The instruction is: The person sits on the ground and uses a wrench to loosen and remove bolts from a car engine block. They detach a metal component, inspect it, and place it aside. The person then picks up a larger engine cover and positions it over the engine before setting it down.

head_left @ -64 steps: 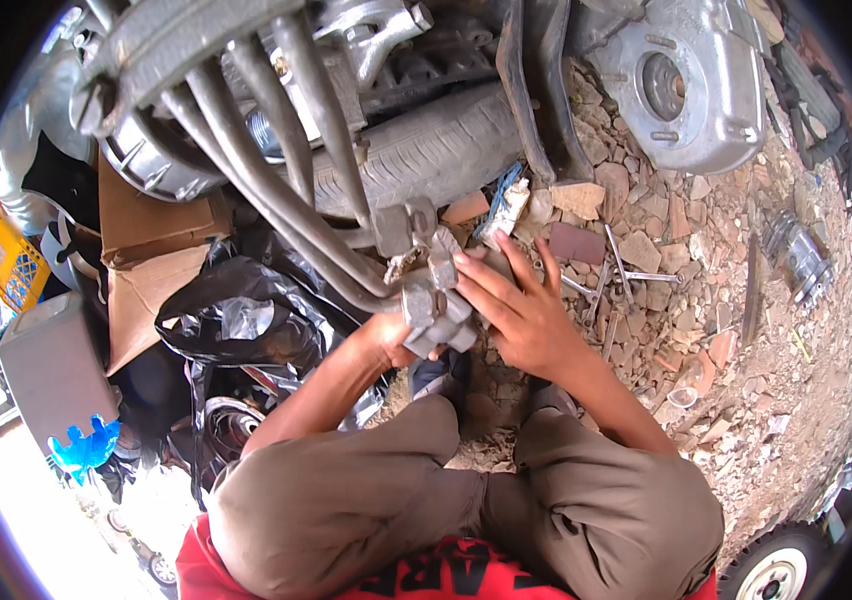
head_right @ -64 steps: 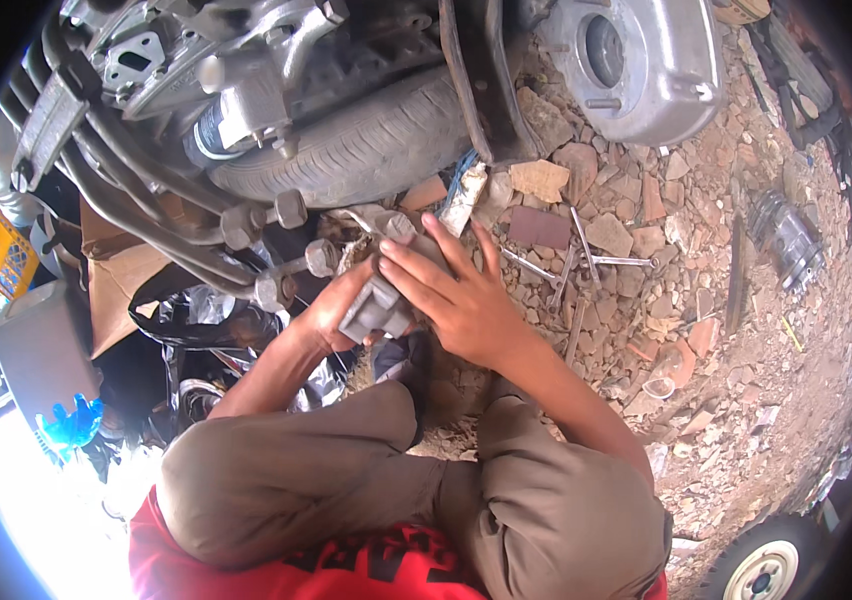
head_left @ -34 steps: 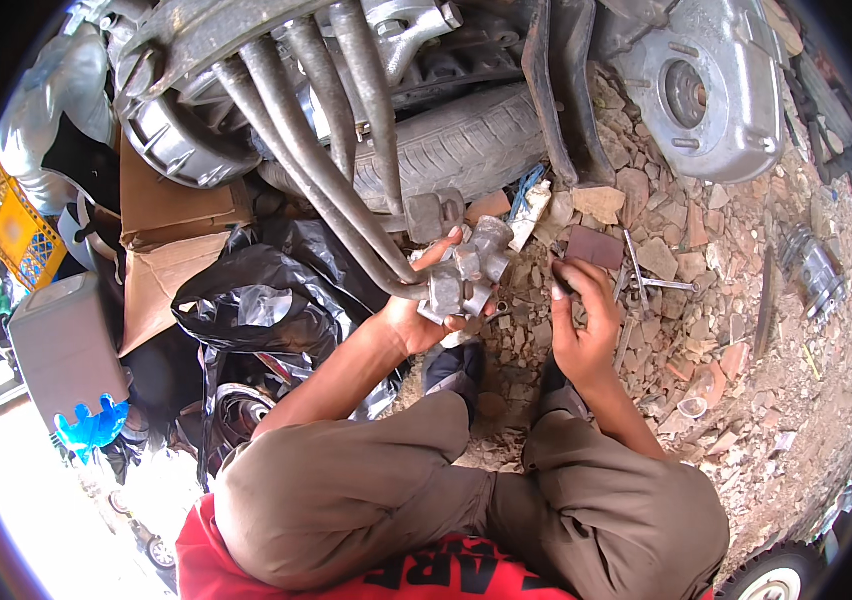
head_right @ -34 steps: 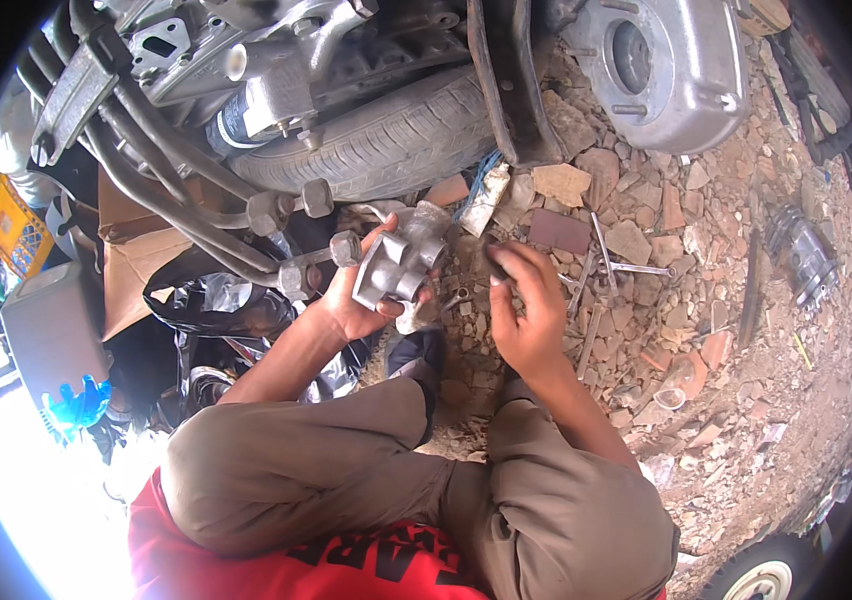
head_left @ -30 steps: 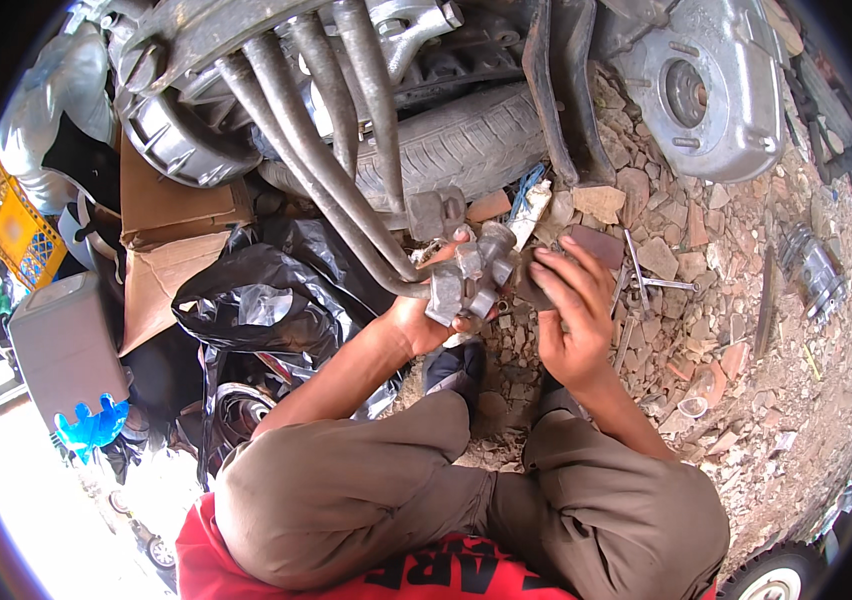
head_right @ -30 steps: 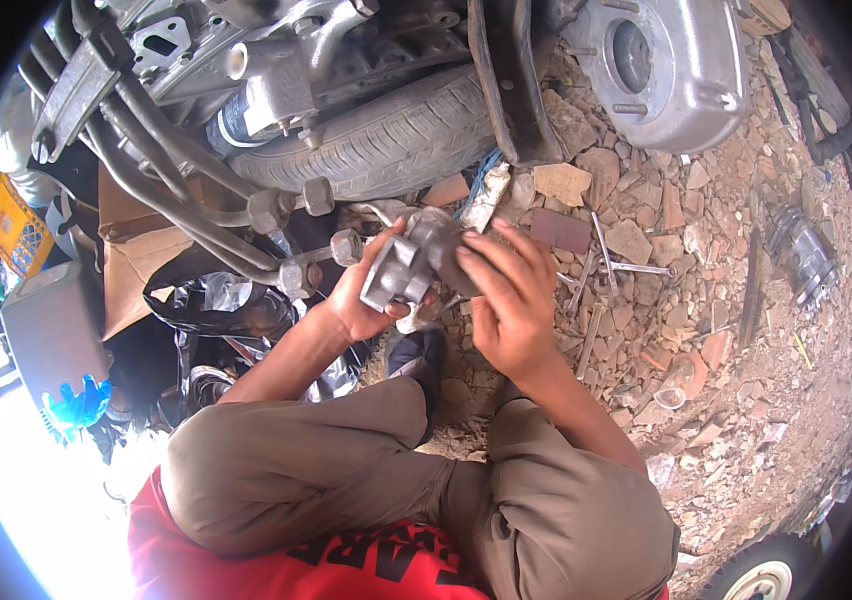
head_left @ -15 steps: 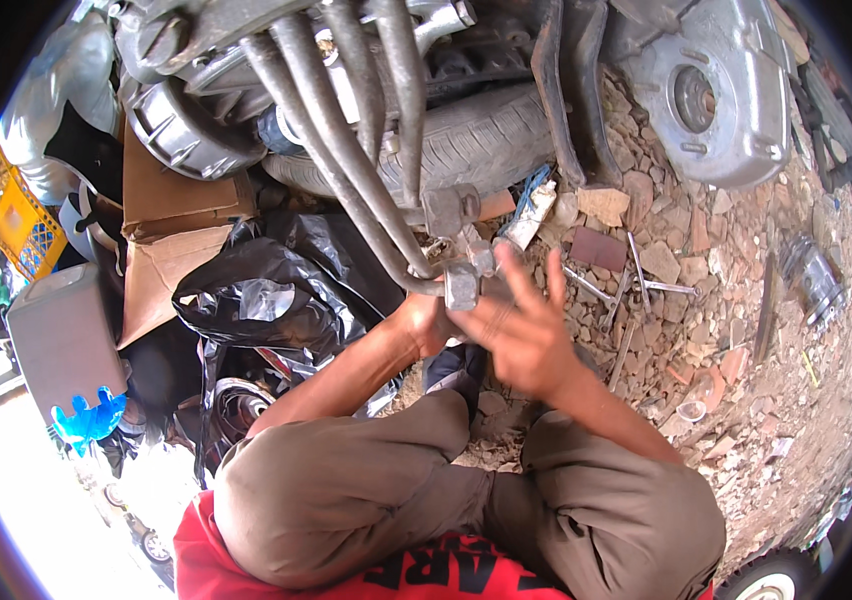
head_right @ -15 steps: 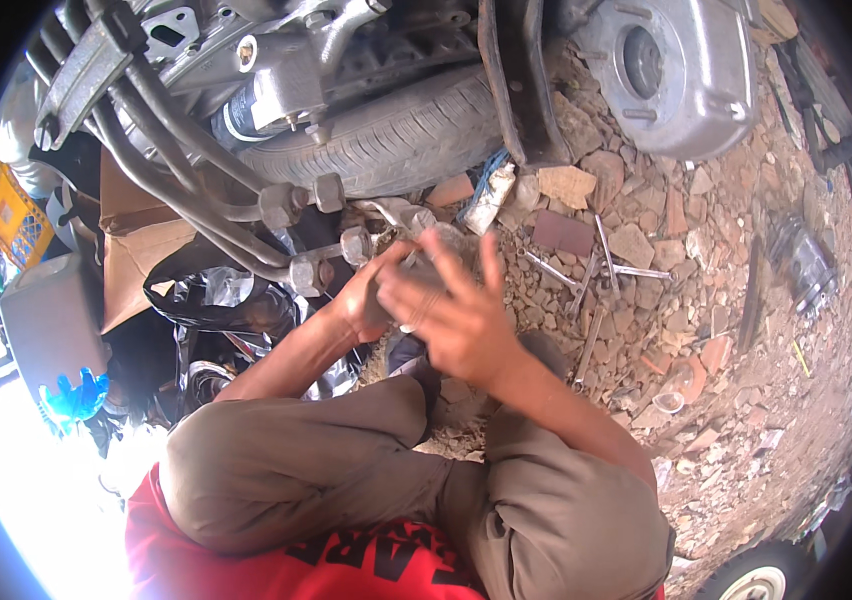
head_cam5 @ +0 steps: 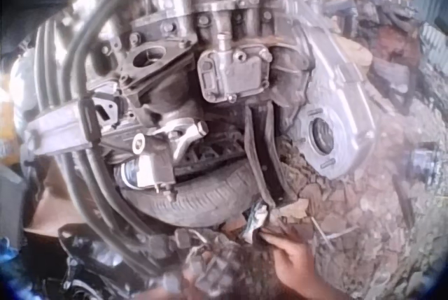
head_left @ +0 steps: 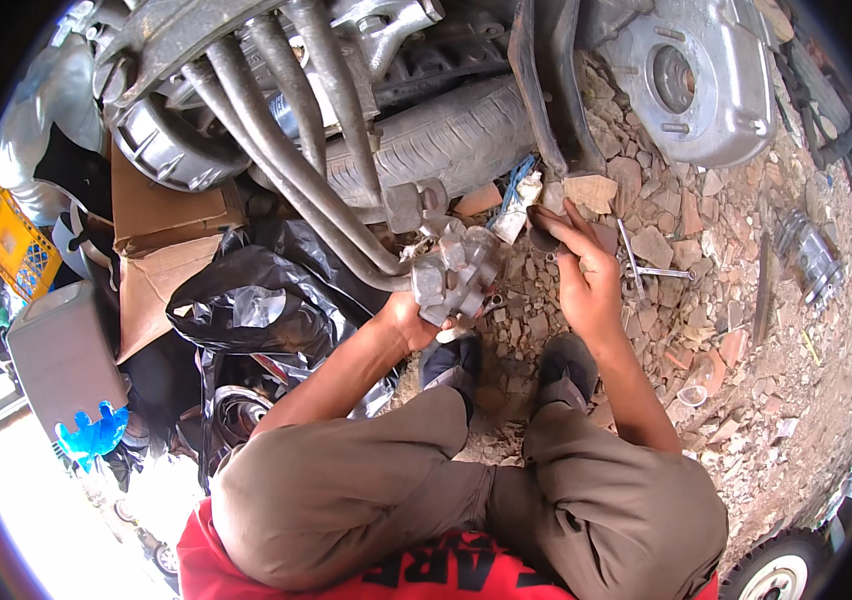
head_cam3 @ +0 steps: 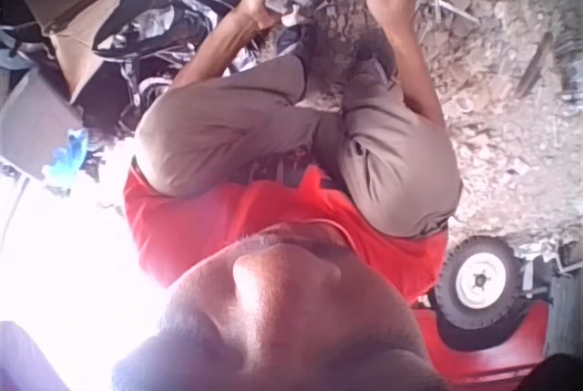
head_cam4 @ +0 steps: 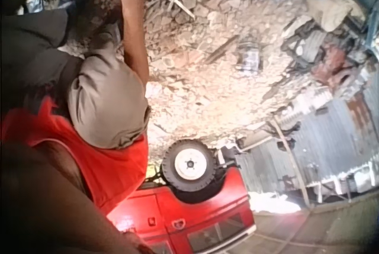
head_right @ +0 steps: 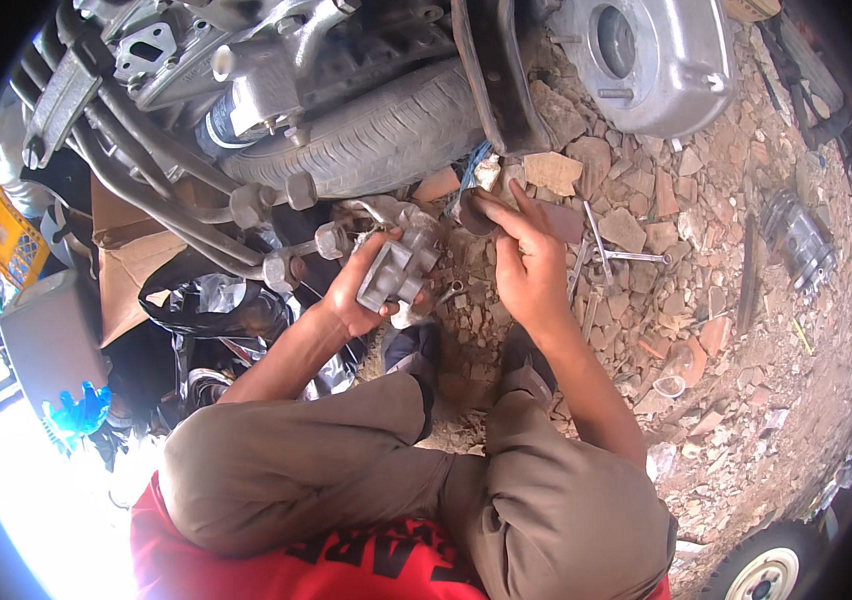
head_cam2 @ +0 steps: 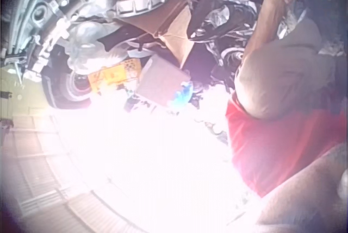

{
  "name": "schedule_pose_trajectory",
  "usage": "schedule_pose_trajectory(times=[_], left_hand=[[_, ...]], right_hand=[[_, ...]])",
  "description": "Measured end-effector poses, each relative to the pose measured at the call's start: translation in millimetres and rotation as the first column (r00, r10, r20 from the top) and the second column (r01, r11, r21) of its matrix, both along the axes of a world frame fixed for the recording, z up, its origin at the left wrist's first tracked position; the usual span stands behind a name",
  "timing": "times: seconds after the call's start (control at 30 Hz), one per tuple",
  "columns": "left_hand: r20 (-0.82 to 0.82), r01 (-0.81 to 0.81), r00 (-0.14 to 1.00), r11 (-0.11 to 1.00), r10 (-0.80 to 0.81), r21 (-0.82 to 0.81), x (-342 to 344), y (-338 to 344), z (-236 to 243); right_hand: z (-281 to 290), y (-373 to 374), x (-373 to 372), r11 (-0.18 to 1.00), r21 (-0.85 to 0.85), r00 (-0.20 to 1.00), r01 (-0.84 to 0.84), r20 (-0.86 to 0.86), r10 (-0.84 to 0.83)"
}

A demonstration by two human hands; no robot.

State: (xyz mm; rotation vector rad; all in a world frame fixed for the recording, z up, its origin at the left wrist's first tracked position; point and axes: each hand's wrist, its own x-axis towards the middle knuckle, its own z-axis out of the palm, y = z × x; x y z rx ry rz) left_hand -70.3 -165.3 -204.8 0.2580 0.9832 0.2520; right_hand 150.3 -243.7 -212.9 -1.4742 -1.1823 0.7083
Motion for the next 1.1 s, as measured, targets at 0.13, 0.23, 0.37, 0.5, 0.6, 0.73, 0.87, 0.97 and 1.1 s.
schedule_pose_trajectory(times=[0.13, 0.23, 0.37, 0.5, 0.6, 0.73, 0.87, 0.97, 1.1], left_hand=[[-0.025, -0.012, 1.000, 1.000, 0.013, 0.004, 5.7, 0.6, -1.6], [-0.043, 0.036, 0.999, 0.996, -0.032, 0.085, 7.9, -0.5, 0.3], [-0.007, 0.034, 0.999, 0.989, -0.034, 0.143, 0.2, -7.9, 3.8], [-0.033, -0.057, 0.998, 0.988, 0.062, 0.141, 12.0, -9.1, 0.8], [0.030, -0.009, 1.000, 0.986, 0.004, 0.167, -4.2, -5.8, -4.3], [-0.124, -0.006, 0.992, 0.974, 0.035, 0.227, 12.8, -6.2, 14.5], [-0.093, -0.011, 0.995, 0.953, 0.041, 0.302, 11.8, -9.8, 5.5], [-0.089, -0.084, 0.990, 0.958, 0.112, 0.273, 14.6, -8.6, 7.5], [-0.141, -0.083, 0.982, 0.955, 0.127, 0.285, 21.5, -8.1, 24.1]], right_hand=[[4.9, -4.5, -15.2, 0.996, 0.091, 0.991, -0.009, 0.137, -0.004], [15.3, -14.6, -37.8, 0.993, 0.085, 0.963, -0.080, 0.263, 0.055], [12.7, -16.8, -59.9, 0.971, 0.065, 0.882, -0.230, 0.436, 0.180], [0.7, -25.0, -70.8, 0.962, 0.037, 0.870, -0.269, 0.437, 0.226], [12.1, -19.7, -73.5, 0.961, -0.003, 0.871, -0.275, 0.423, 0.250], [12.7, -17.6, -66.8, 0.960, 0.014, 0.900, -0.278, 0.353, 0.255], [9.0, -12.1, -74.2, 0.982, 0.031, 0.911, -0.187, 0.378, 0.162], [8.8, -12.1, -78.7, 0.988, 0.051, 0.902, -0.148, 0.416, 0.114], [-0.2, -18.8, -90.4, 0.985, 0.062, 0.901, -0.158, 0.417, 0.118]])
